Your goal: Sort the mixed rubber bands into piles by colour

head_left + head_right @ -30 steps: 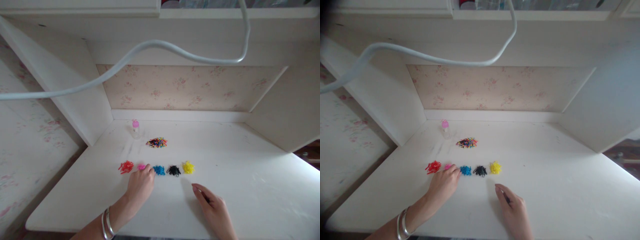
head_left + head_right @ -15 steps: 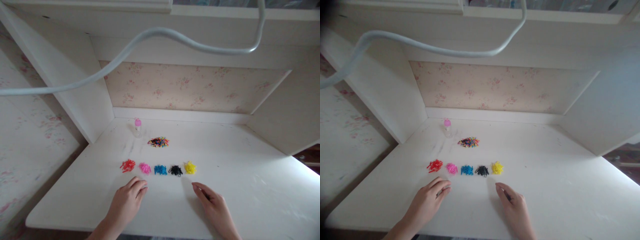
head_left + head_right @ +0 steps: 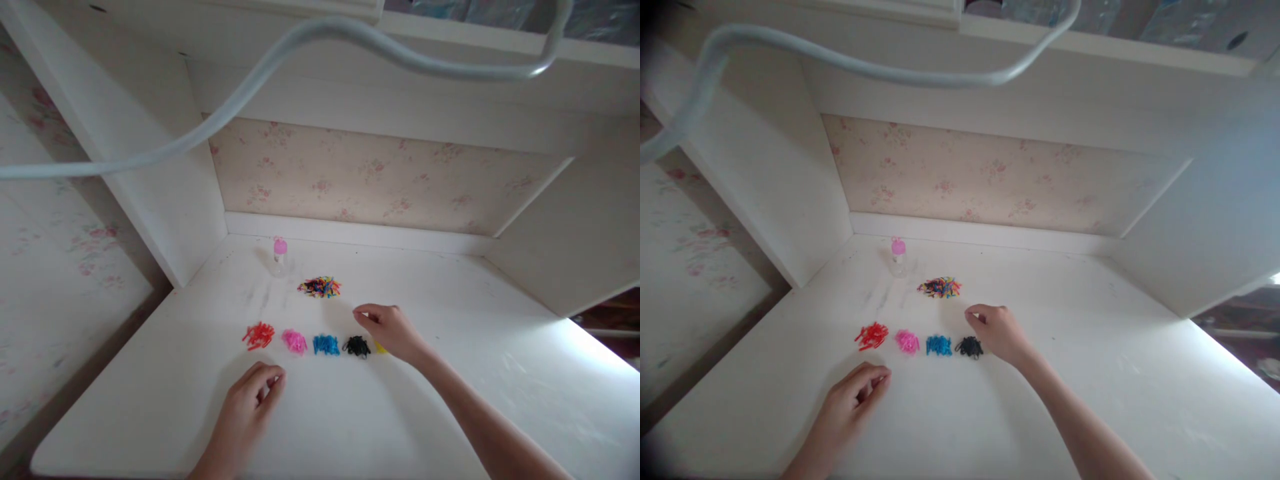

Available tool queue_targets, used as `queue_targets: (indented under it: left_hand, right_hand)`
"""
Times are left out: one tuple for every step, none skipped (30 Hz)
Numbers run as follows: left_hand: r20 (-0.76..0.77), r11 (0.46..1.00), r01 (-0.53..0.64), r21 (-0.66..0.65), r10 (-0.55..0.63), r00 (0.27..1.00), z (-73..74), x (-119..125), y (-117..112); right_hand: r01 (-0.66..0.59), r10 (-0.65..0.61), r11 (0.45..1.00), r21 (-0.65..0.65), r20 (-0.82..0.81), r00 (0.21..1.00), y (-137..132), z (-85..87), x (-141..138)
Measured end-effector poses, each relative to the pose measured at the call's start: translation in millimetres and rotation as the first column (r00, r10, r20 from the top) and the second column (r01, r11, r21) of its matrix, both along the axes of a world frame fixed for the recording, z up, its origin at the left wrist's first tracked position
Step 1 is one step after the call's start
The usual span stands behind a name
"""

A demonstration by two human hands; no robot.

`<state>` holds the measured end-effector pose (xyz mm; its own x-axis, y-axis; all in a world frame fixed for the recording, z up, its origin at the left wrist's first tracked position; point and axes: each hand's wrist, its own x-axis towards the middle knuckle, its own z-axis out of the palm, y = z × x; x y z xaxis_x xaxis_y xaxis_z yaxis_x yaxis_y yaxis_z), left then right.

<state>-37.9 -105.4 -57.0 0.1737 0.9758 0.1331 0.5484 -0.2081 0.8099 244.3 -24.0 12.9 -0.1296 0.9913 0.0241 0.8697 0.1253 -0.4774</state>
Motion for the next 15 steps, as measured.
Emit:
queue_targets:
  left_hand:
    - [0.009,1.0,-0.002,-0.004,0.002,1.0,-0.5,-0.6,-0.2]
    - [0.017,1.0,-0.006,-0.008,0.006,1.0,-1.0,-1.3,-0.2]
    - [0.024,1.0,-0.012,-0.01,0.012,1.0,-1.4,-1.9,-0.1]
    - [0.028,1.0,-0.016,-0.013,0.016,0.999,-1.7,-2.4,0.1]
    - [0.03,1.0,-0.019,-0.017,0.019,0.999,-1.8,-2.9,0.3]
    - [0.032,1.0,-0.02,-0.022,0.02,0.999,-1.6,-3.3,0.5]
    - [0.034,0.999,-0.02,-0.028,0.021,0.999,-1.2,-3.5,0.7]
    - [0.036,0.999,-0.021,-0.033,0.022,0.999,-0.6,-3.6,0.8]
    - [0.039,0.999,-0.02,-0.037,0.022,0.999,0.2,-3.6,0.9]
    - [0.041,0.999,-0.019,-0.04,0.021,0.999,1.1,-3.5,0.9]
    - [0.044,0.999,-0.021,-0.043,0.023,0.999,2.1,-3.2,0.9]
    - [0.045,0.999,-0.024,-0.044,0.026,0.999,3.2,-2.8,0.9]
    - [0.047,0.999,-0.028,-0.041,0.03,0.998,4.1,-2.5,1.0]
    - [0.049,0.999,-0.033,-0.037,0.035,0.998,4.9,-2.1,1.0]
    - [0.051,0.999,-0.035,-0.032,0.037,0.998,5.4,-1.9,1.1]
  right_hand:
    - [0.001,0.0,1.0,-0.018,0.082,0.997,12.3,-3.0,-3.0]
    - [0.007,0.0,0.999,-0.04,0.168,0.986,24.0,-6.5,-5.6]
    - [0.016,-0.002,0.998,-0.058,0.239,0.971,34.9,-10.1,-7.8]
    - [0.027,-0.004,0.997,-0.073,0.293,0.956,44.8,-13.7,-9.9]
    - [0.036,-0.006,0.996,-0.085,0.329,0.944,53.5,-17.0,-11.8]
    - [0.044,-0.008,0.995,-0.094,0.35,0.937,61.1,-20.1,-13.7]
    - [0.05,-0.011,0.994,-0.1,0.364,0.931,67.5,-22.9,-15.6]
    - [0.057,-0.012,0.993,-0.108,0.381,0.925,72.8,-25.5,-17.4]
    - [0.064,-0.013,0.991,-0.115,0.397,0.918,77.2,-27.8,-19.3]
    - [0.07,-0.014,0.99,-0.122,0.412,0.911,80.8,-29.8,-21.2]
    - [0.077,-0.016,0.989,-0.127,0.425,0.905,83.8,-31.5,-23.0]
    - [0.081,-0.016,0.988,-0.131,0.437,0.9,86.1,-33.0,-24.7]
    - [0.084,-0.016,0.988,-0.133,0.446,0.895,87.9,-34.2,-26.3]
    - [0.086,-0.016,0.987,-0.134,0.454,0.891,89.2,-35.1,-27.8]
    - [0.086,-0.015,0.987,-0.135,0.46,0.888,90.0,-35.8,-29.2]
